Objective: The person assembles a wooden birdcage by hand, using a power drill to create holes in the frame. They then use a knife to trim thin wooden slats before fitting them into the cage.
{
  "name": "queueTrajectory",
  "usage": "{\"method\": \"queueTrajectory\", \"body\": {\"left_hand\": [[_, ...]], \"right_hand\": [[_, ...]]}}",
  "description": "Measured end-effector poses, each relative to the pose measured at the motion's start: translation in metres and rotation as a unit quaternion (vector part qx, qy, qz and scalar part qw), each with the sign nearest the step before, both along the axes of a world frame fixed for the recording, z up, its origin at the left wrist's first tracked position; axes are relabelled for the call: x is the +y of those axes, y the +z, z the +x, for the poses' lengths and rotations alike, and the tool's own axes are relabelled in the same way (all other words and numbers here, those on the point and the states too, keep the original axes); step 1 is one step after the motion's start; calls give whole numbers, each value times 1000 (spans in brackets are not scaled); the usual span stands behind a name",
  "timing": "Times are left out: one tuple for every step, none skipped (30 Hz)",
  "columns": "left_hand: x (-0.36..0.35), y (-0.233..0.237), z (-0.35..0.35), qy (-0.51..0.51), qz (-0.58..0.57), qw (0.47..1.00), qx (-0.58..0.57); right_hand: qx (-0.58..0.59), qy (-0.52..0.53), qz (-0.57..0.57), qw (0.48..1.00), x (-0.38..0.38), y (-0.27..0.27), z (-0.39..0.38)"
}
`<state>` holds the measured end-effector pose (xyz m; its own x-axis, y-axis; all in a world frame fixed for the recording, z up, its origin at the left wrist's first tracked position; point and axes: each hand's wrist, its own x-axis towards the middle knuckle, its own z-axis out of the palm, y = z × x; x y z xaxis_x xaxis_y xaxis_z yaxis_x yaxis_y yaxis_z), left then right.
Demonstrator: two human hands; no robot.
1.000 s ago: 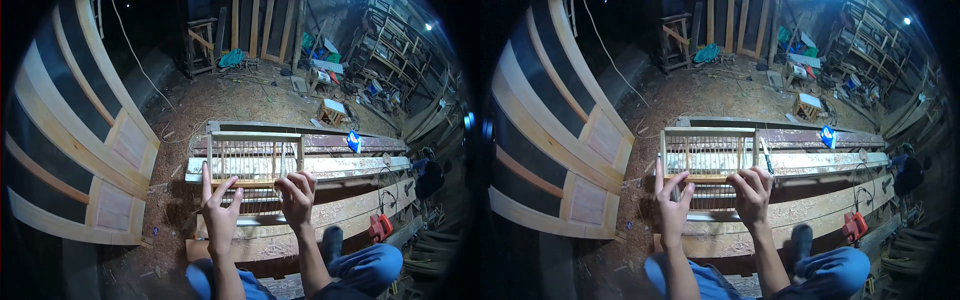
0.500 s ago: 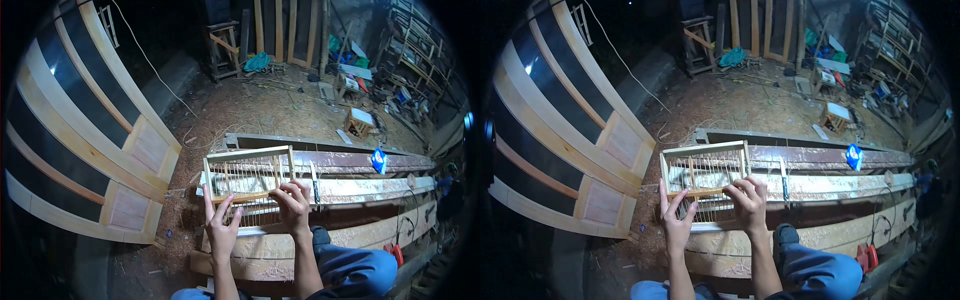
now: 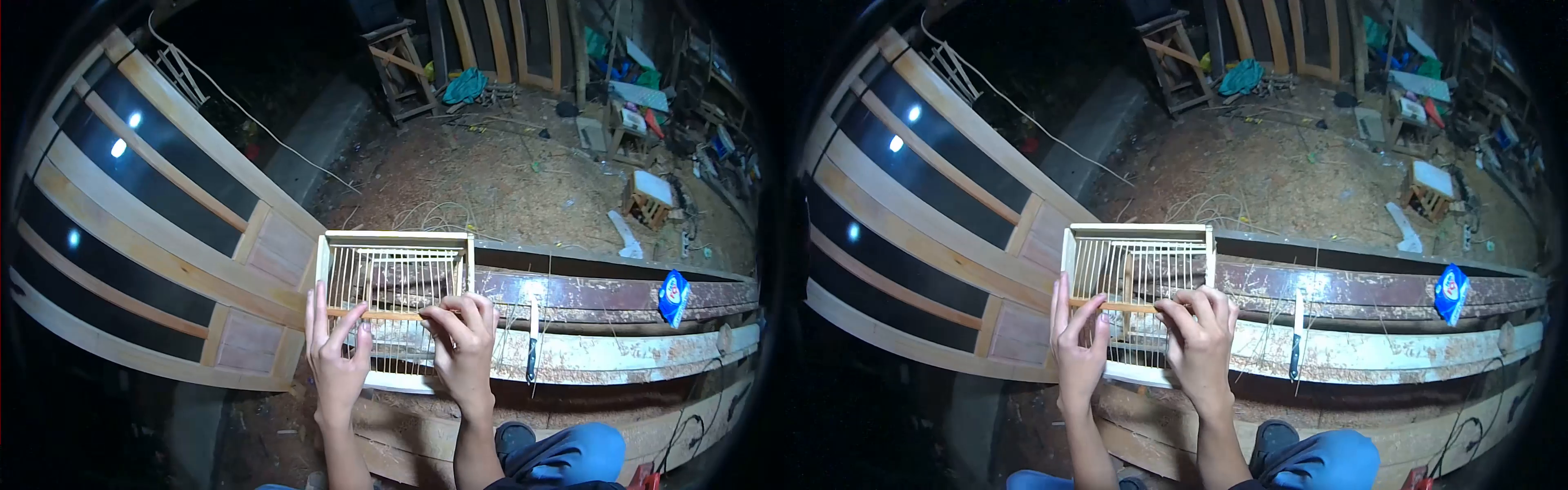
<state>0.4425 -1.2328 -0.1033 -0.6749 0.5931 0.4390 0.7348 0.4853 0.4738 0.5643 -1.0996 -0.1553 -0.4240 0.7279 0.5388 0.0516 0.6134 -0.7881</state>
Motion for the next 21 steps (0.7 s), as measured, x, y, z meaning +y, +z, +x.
{"method": "queueTrajectory", "body": {"left_hand": [[13,0,-1,3,-32,999,38],[27,0,0,4,-65,995,72],[39,2,-1,10,-77,994,73],[49,5,-4,8,-74,996,56],[57,8,-6,3,-80,996,44],[68,9,-9,-5,-85,996,32],[80,9,-12,-11,-86,996,33],[89,9,-14,-12,-107,993,52],[95,9,-16,-10,-129,989,71],[100,10,-17,-6,-130,989,71],[105,10,-17,-11,-137,988,76],[108,10,-17,-17,-144,986,79],[111,9,-18,-13,-146,985,86],[114,8,-20,-15,-144,986,81],[116,8,-21,-18,-141,987,78],[117,9,-22,-23,-139,987,75],[117,10,-26,-36,-141,987,69],[117,13,-30,-38,-138,987,68],[116,17,-32,-63,-141,987,42],[115,21,-34,-89,-143,986,18],[113,26,-37,-109,-161,981,23]], "right_hand": [[9,-6,-25,1000,11,-3,-1],[11,-5,-39,999,20,-4,0],[9,-6,-61,998,28,0,0],[6,-6,-78,997,37,3,1],[5,3,-93,996,46,5,1],[8,1,-106,994,54,4,-1],[10,-11,-105,994,61,2,-3],[11,-19,-103,994,65,-2,-5],[19,-14,-111,994,69,-6,-5],[20,-10,-111,994,74,-9,-5],[22,0,-118,993,78,-11,-2],[23,9,-124,992,80,-14,2],[33,26,-135,990,83,-16,4],[28,24,-133,990,86,-20,4],[43,24,-133,990,88,-24,4],[59,21,-133,989,88,-25,4],[58,1,-133,989,86,-23,2],[57,0,-130,990,84,-23,2],[48,-11,-132,990,85,-23,3],[41,-23,-133,990,87,-21,4],[45,-32,-143,988,88,-18,4]]}}
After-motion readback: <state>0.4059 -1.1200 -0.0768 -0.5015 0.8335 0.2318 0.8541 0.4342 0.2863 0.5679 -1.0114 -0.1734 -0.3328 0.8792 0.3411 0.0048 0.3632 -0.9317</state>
